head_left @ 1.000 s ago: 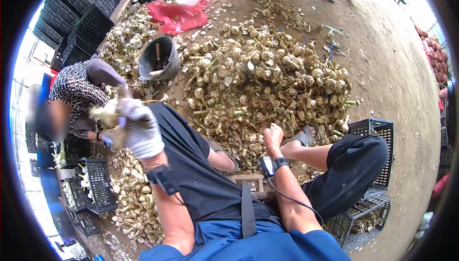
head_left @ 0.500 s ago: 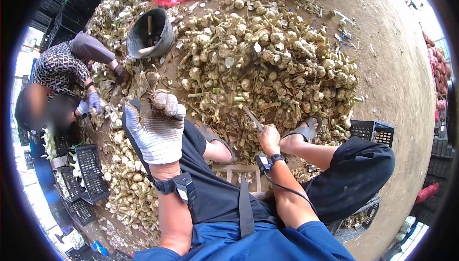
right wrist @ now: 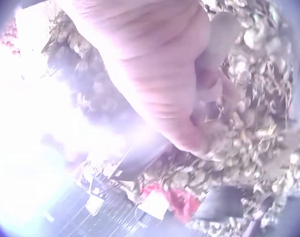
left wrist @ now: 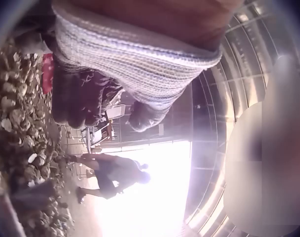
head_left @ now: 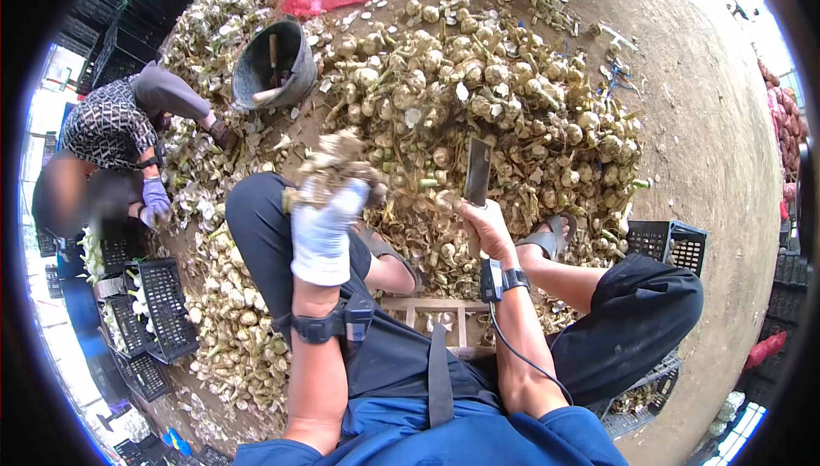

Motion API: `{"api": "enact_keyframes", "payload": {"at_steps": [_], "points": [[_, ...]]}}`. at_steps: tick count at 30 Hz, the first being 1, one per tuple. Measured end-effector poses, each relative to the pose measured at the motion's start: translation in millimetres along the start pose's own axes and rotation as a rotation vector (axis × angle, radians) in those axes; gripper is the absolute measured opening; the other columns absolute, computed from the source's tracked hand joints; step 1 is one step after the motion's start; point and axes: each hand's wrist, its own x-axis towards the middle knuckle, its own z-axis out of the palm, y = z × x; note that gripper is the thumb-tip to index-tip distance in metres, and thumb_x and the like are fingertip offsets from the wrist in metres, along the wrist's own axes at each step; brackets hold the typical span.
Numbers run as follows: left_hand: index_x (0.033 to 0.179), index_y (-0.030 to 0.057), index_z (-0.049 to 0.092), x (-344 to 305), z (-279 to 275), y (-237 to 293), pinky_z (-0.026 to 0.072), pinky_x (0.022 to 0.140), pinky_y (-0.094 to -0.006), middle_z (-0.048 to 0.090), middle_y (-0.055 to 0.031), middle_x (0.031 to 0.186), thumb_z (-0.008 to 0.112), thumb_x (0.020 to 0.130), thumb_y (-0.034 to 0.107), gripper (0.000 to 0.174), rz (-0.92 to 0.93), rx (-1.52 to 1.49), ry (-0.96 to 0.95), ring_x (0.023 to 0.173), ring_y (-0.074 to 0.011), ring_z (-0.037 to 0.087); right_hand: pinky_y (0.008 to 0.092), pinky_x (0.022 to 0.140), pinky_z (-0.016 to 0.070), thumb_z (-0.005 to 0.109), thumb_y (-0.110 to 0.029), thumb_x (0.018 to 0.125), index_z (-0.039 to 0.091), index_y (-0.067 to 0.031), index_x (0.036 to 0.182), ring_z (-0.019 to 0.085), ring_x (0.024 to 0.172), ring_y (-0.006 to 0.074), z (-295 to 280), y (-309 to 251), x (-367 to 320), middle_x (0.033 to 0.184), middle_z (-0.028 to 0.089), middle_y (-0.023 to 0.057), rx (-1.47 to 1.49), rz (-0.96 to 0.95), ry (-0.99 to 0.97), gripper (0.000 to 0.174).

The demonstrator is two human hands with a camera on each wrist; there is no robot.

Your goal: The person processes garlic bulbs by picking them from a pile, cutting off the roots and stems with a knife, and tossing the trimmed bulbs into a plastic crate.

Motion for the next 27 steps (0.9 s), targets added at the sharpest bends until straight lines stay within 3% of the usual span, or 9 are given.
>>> {"api": "enact_keyframes", "payload": {"at_steps": [4,7,12,15,16,19,21,24,27], "points": [[0.132,0.0018,0.053,-6,21,-11,0.0503,0.092,-0.0323,0.063,-0.0104,0.121,0.084,0.079,0.019,0.063,0.105,0.503,-0.128,0.106,-0.0183,0.061,0.0291,0.067,0.0571,0.080,-0.025,0.083,0.066,0.0011,0.101,0.049,0.056,0.0060,37,-44,-16,0.069,0.056,-0.0034,0.131,-0.173,-0.076,0.035],[0.126,0.0013,0.057,-2,29,-25,0.0492,0.094,-0.0330,0.064,-0.0117,0.122,0.086,0.075,0.019,0.061,0.201,0.808,-0.201,0.109,-0.0191,0.060,0.0218,0.048,0.0427,0.079,-0.022,0.086,0.060,-0.0004,0.103,0.043,0.048,0.0051,61,-74,-40,0.067,0.054,-0.0027,0.219,-0.269,-0.257,0.034],[0.118,0.0037,0.063,-8,34,-21,0.0524,0.083,-0.0294,0.069,-0.0038,0.107,0.082,0.081,0.015,0.043,0.055,0.323,-0.273,0.094,-0.0138,0.063,0.0190,0.044,0.0336,0.079,-0.025,0.086,0.066,-0.0049,0.095,0.046,0.053,0.0028,97,-101,-76,0.069,0.057,-0.0035,0.279,-0.285,-0.235,0.026],[0.113,0.0037,0.066,-19,35,-12,0.0532,0.076,-0.0264,0.069,-0.0016,0.101,0.078,0.084,0.010,0.032,0.050,0.120,-0.192,0.086,-0.0105,0.063,0.0226,0.046,0.0369,0.077,-0.024,0.088,0.068,-0.0062,0.089,0.050,0.056,0.0039,93,-116,-89,0.069,0.057,-0.0052,-0.167,-0.311,-0.115,0.020],[0.113,0.0031,0.065,-17,31,-17,0.0532,0.075,-0.0256,0.069,-0.0016,0.102,0.077,0.085,0.009,0.031,0.046,0.097,-0.164,0.085,-0.0095,0.063,0.0280,0.049,0.0403,0.074,-0.021,0.089,0.066,-0.0049,0.081,0.053,0.060,0.0063,91,-103,-76,0.066,0.057,-0.0038,-0.285,-0.643,-0.028,0.019],[0.115,0.0018,0.063,-20,27,-14,0.0539,0.076,-0.0247,0.069,-0.0019,0.102,0.070,0.089,0.003,0.028,0.066,0.190,-0.150,0.087,-0.0097,0.064,0.0308,0.058,0.0445,0.075,-0.012,0.082,0.067,-0.0025,0.082,0.056,0.063,0.0170,88,-110,-81,0.070,0.061,0.0049,-0.785,-0.965,0.094,0.012],[0.108,0.0044,0.068,-12,24,-35,0.0532,0.072,-0.0276,0.070,-0.0022,0.101,0.078,0.085,0.013,0.027,0.168,0.031,-0.108,0.084,-0.0094,0.064,0.0403,0.063,0.0495,0.079,-0.007,0.067,0.064,-0.0024,0.084,0.060,0.070,0.0339,90,-111,-81,0.077,0.060,0.0141,-0.887,-1.187,0.081,0.023],[0.094,0.0126,0.070,17,-14,-76,0.0535,0.072,-0.0341,0.071,-0.0005,0.089,0.075,0.083,0.020,0.014,0.836,0.986,-0.284,0.077,-0.0159,0.067,0.0419,0.066,0.0519,0.078,-0.009,0.060,0.056,-0.0046,0.077,0.062,0.076,0.0359,76,-142,-95,0.077,0.057,0.0142,-1.074,-1.171,0.133,0.028],[0.083,0.0212,0.070,27,-28,-94,0.0513,0.075,-0.0418,0.069,0.0029,0.077,0.071,0.082,0.029,0.008,1.149,1.372,-0.166,0.071,-0.0198,0.066,0.0428,0.063,0.0510,0.074,-0.010,0.063,0.055,-0.0051,0.079,0.063,0.075,0.0350,97,-111,-88,0.080,0.057,0.0127,-1.086,-1.214,0.051,0.026]]}}
